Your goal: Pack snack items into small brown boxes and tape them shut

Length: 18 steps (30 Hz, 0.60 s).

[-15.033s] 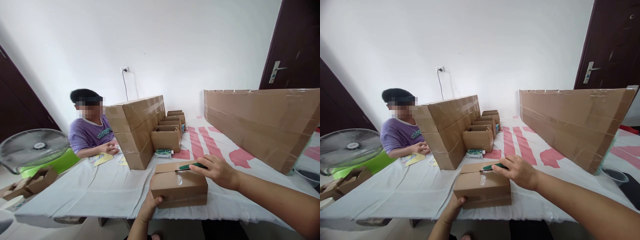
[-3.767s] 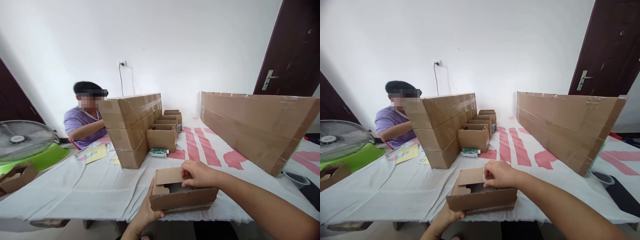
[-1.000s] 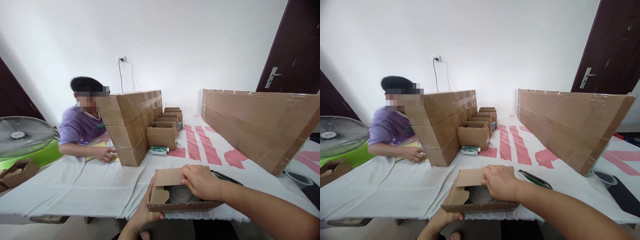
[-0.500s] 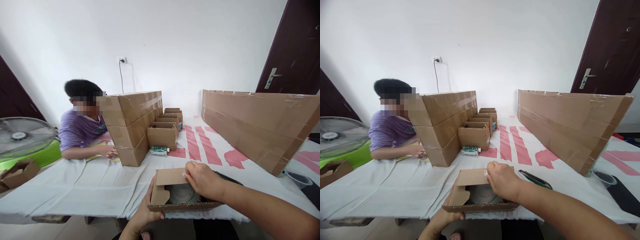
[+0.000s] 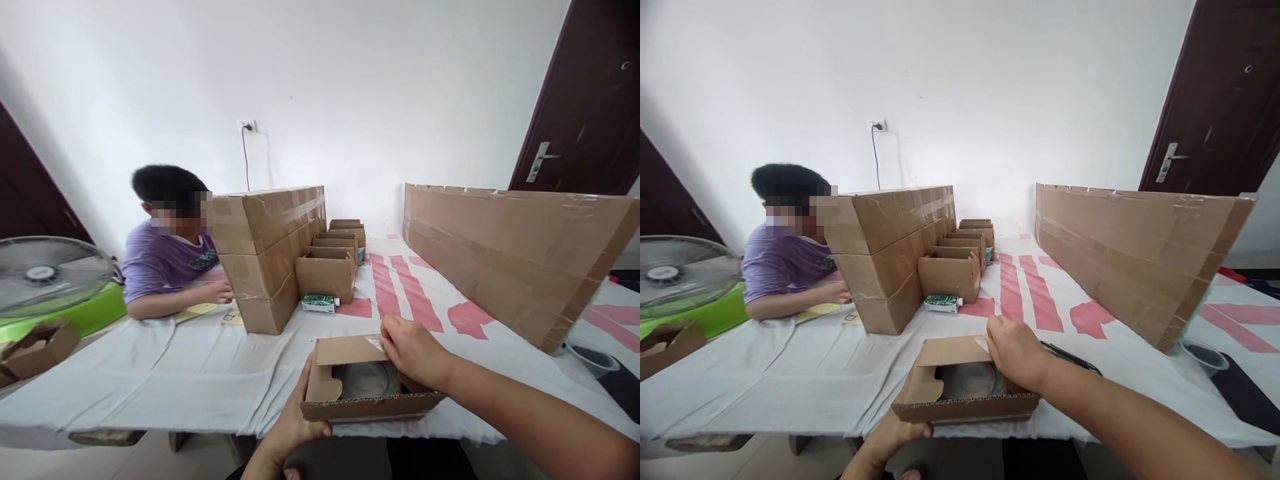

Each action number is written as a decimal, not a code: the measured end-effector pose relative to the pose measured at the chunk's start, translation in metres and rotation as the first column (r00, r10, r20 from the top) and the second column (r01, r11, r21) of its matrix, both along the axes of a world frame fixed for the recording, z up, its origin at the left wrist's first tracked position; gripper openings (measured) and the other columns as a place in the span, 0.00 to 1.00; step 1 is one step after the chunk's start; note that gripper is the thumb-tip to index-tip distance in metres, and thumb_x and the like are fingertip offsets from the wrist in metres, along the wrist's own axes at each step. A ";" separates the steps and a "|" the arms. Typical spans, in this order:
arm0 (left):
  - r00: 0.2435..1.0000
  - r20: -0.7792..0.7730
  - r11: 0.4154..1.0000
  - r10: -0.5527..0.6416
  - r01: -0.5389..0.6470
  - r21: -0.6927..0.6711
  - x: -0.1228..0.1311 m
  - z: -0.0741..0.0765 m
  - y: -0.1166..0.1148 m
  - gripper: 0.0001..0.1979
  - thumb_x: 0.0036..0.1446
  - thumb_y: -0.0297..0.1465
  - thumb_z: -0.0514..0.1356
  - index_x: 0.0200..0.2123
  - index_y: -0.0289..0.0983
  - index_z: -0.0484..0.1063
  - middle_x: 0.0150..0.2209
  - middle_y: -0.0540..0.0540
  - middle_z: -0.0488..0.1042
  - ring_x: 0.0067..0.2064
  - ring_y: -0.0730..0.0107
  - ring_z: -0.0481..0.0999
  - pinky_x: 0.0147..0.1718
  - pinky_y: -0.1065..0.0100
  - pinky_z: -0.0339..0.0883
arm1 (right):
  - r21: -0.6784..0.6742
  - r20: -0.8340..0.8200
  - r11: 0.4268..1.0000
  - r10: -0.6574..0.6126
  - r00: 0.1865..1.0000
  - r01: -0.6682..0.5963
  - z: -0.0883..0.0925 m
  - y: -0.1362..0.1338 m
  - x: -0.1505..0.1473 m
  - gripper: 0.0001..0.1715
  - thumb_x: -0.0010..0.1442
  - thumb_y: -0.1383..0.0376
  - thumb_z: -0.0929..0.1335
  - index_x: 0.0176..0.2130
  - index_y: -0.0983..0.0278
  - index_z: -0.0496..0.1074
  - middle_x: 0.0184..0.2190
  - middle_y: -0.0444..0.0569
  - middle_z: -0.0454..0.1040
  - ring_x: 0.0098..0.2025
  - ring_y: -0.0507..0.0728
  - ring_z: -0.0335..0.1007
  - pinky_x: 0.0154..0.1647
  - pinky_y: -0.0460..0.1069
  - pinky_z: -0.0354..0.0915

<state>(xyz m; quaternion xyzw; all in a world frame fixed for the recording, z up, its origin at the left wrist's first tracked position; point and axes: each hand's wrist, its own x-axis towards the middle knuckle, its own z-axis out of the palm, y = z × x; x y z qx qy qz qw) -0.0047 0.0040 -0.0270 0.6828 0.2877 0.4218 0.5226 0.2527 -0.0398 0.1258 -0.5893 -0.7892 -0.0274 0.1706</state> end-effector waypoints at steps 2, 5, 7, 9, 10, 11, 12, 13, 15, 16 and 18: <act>1.000 -0.025 1.000 0.017 -0.017 0.016 -0.001 -0.003 0.002 0.71 0.27 0.59 0.68 0.69 0.40 0.35 0.67 0.33 0.50 0.66 0.38 0.52 0.63 0.47 0.47 | 0.048 -0.002 0.998 -0.040 0.999 0.040 -0.003 0.004 0.010 0.06 0.61 0.71 0.60 0.32 0.63 0.63 0.30 0.48 0.71 0.31 0.55 0.67 0.32 0.48 0.58; 0.997 -0.067 0.998 0.049 -0.046 0.047 -0.001 -0.007 0.006 0.71 0.27 0.62 0.66 0.69 0.38 0.37 0.66 0.32 0.53 0.64 0.37 0.56 0.61 0.48 0.52 | 0.154 -0.078 0.983 -0.088 0.993 0.100 -0.009 0.006 0.038 0.07 0.61 0.70 0.60 0.31 0.62 0.61 0.29 0.47 0.71 0.29 0.55 0.66 0.30 0.48 0.59; 0.992 -0.084 0.994 0.093 -0.087 0.073 0.000 -0.009 0.007 0.70 0.26 0.63 0.64 0.68 0.37 0.41 0.64 0.31 0.57 0.63 0.37 0.57 0.60 0.47 0.54 | 0.215 -0.142 0.967 -0.105 0.984 0.134 -0.015 0.002 0.062 0.07 0.62 0.69 0.61 0.30 0.61 0.61 0.28 0.46 0.70 0.28 0.55 0.66 0.29 0.48 0.59; 0.981 -0.110 0.985 0.160 -0.151 0.087 0.000 -0.011 0.008 0.67 0.25 0.64 0.63 0.66 0.37 0.49 0.60 0.32 0.64 0.62 0.37 0.61 0.60 0.46 0.55 | 0.256 -0.172 0.953 -0.120 0.978 0.162 -0.024 -0.009 0.086 0.08 0.63 0.67 0.61 0.30 0.61 0.61 0.27 0.45 0.70 0.27 0.54 0.66 0.28 0.48 0.59; 0.972 -0.131 0.979 0.194 -0.185 0.083 -0.001 -0.013 0.009 0.64 0.25 0.65 0.63 0.64 0.36 0.54 0.57 0.33 0.67 0.60 0.37 0.63 0.59 0.45 0.55 | 0.271 -0.169 0.948 -0.123 0.978 0.167 -0.030 -0.015 0.098 0.08 0.63 0.67 0.61 0.31 0.61 0.61 0.26 0.45 0.71 0.27 0.54 0.67 0.28 0.48 0.59; 0.963 -0.154 0.975 0.220 -0.211 0.071 -0.002 -0.015 0.010 0.61 0.26 0.65 0.63 0.61 0.36 0.59 0.54 0.35 0.71 0.58 0.38 0.66 0.59 0.45 0.56 | 0.288 -0.151 0.943 -0.128 0.980 0.167 -0.037 -0.023 0.110 0.08 0.64 0.67 0.61 0.31 0.61 0.62 0.26 0.45 0.71 0.27 0.54 0.67 0.28 0.48 0.60; 0.955 -0.177 0.971 0.237 -0.230 0.059 -0.003 -0.017 0.012 0.57 0.26 0.65 0.62 0.57 0.36 0.63 0.50 0.36 0.74 0.56 0.38 0.68 0.58 0.44 0.58 | 0.315 -0.109 0.936 -0.133 0.985 0.161 -0.045 -0.030 0.120 0.08 0.64 0.68 0.60 0.32 0.61 0.63 0.26 0.45 0.71 0.27 0.54 0.67 0.29 0.48 0.60; 0.947 -0.199 0.968 0.251 -0.245 0.056 -0.004 -0.020 0.015 0.54 0.27 0.64 0.63 0.54 0.36 0.67 0.47 0.38 0.75 0.54 0.38 0.70 0.57 0.44 0.59 | 0.345 -0.049 0.928 -0.136 0.990 0.144 -0.054 -0.038 0.130 0.09 0.65 0.68 0.59 0.32 0.62 0.64 0.26 0.46 0.71 0.27 0.54 0.67 0.29 0.48 0.60; 0.939 -0.224 0.965 0.261 -0.252 0.071 -0.007 -0.026 0.021 0.49 0.28 0.63 0.64 0.50 0.36 0.69 0.44 0.39 0.77 0.53 0.38 0.70 0.56 0.43 0.61 | 0.385 0.083 0.918 -0.135 0.987 0.093 -0.074 -0.054 0.145 0.12 0.66 0.70 0.57 0.33 0.63 0.65 0.26 0.47 0.71 0.28 0.54 0.66 0.30 0.49 0.59; 0.936 -0.225 0.963 0.270 -0.259 0.078 -0.008 -0.029 0.023 0.48 0.28 0.62 0.64 0.49 0.36 0.69 0.45 0.39 0.77 0.53 0.38 0.70 0.55 0.44 0.61 | 0.388 0.135 0.919 -0.124 0.983 0.062 -0.085 -0.061 0.150 0.14 0.67 0.70 0.57 0.33 0.63 0.66 0.26 0.47 0.71 0.28 0.54 0.66 0.30 0.49 0.59; 0.932 -0.218 0.956 0.291 -0.277 0.092 -0.009 -0.033 0.027 0.48 0.28 0.62 0.65 0.48 0.37 0.69 0.46 0.38 0.76 0.54 0.37 0.70 0.55 0.44 0.62 | 0.364 0.196 0.931 -0.078 0.978 0.001 -0.107 -0.075 0.154 0.16 0.67 0.70 0.56 0.32 0.63 0.67 0.25 0.46 0.70 0.28 0.54 0.65 0.31 0.49 0.59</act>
